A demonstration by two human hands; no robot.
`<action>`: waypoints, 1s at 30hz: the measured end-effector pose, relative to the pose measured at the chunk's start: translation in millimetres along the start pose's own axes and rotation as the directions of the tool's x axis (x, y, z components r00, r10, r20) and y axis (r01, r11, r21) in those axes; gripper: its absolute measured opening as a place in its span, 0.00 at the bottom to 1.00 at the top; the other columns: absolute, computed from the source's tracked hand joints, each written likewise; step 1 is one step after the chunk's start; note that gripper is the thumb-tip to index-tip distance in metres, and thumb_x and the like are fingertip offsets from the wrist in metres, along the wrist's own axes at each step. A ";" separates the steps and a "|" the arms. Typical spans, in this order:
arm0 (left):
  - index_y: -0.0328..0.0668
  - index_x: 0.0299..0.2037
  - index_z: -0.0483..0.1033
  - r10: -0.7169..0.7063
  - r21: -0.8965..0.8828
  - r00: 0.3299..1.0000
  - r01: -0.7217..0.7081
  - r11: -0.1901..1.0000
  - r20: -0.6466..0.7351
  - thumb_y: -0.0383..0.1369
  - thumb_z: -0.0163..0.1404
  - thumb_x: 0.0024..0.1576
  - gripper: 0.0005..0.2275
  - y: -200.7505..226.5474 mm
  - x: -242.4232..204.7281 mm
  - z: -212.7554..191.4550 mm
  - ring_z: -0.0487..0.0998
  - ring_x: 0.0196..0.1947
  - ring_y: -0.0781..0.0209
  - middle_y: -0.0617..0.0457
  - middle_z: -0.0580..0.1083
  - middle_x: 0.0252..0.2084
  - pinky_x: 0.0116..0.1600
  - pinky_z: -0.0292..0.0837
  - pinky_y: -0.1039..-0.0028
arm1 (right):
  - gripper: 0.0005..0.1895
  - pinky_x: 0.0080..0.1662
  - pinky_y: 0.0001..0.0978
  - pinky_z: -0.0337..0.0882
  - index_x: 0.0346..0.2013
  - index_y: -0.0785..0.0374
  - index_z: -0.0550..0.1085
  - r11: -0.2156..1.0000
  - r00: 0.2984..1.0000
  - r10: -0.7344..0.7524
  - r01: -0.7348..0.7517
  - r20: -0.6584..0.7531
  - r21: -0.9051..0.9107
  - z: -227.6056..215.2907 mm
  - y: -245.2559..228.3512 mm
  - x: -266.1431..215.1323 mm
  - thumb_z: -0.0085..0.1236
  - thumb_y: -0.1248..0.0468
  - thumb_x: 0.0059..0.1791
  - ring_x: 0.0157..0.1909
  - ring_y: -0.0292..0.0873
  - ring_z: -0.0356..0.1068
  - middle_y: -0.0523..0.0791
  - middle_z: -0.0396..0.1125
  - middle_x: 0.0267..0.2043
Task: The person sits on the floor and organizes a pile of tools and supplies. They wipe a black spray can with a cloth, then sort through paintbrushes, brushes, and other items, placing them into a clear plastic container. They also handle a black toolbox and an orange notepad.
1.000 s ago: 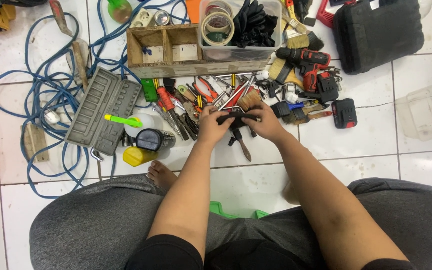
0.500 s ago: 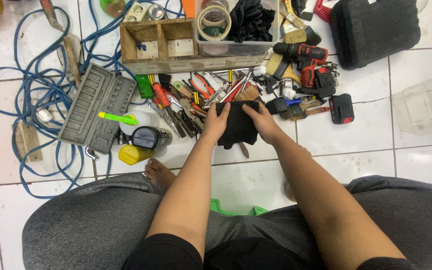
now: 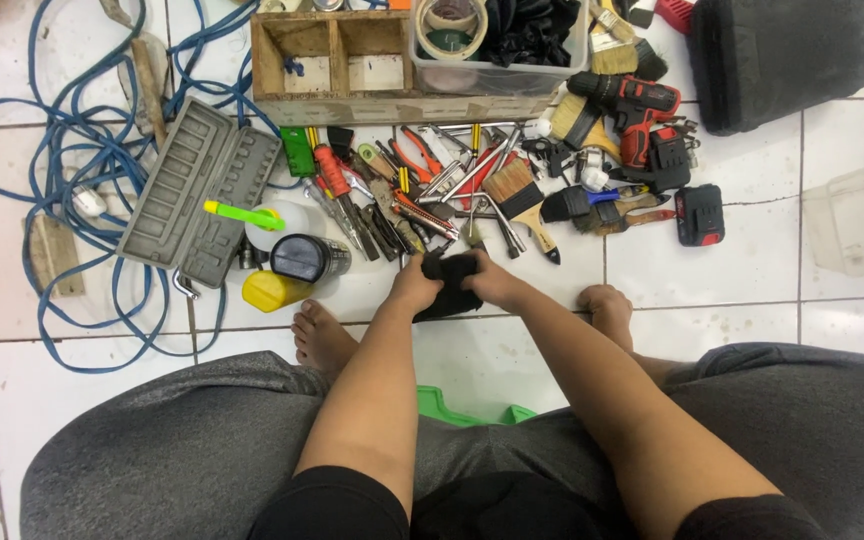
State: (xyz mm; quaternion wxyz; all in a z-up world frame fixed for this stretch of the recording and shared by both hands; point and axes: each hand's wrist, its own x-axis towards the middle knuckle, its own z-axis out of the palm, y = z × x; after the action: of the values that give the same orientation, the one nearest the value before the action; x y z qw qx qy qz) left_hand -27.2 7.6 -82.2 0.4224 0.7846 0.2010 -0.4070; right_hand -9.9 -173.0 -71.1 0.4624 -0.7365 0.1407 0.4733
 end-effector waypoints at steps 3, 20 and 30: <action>0.42 0.65 0.65 0.015 0.062 0.996 -0.020 0.998 0.084 0.37 0.54 0.57 0.26 -0.4 -2.4 -1.4 0.66 0.68 0.47 0.42 0.67 0.66 0.67 0.66 0.56 | 0.34 0.67 0.58 0.60 0.68 0.54 0.59 0.987 0.999 0.009 -0.002 0.047 -0.158 9.1 4.8 10.3 0.54 0.64 0.47 0.70 0.62 0.57 0.59 0.58 0.66; 0.34 0.52 0.76 -0.274 0.471 0.958 0.281 0.837 -0.085 0.30 0.43 0.59 0.15 48.4 -47.2 -19.6 0.82 0.41 0.54 0.44 0.79 0.43 0.43 0.77 0.67 | 0.29 0.65 0.49 0.67 0.68 0.60 0.59 0.664 0.961 -0.277 0.201 0.013 -0.720 6.8 -8.5 -1.3 0.47 0.69 0.51 0.70 0.56 0.60 0.54 0.52 0.71; 0.32 0.38 0.81 0.010 0.307 0.996 -0.037 0.951 0.090 0.37 0.43 0.60 0.16 30.0 -6.6 30.7 0.82 0.32 0.49 0.44 0.77 0.23 0.45 0.78 0.61 | 0.18 0.59 0.47 0.71 0.56 0.64 0.70 0.822 0.899 -0.422 0.323 -0.120 -0.469 -25.8 6.7 -25.3 0.50 0.64 0.51 0.57 0.54 0.70 0.52 0.68 0.50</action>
State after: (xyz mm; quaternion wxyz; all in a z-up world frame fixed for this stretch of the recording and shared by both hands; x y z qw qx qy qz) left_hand -25.7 -34.5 -71.5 0.3079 0.8247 0.1068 -0.4623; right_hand -12.5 -203.4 -50.6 0.3505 -0.8817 -0.0671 0.3086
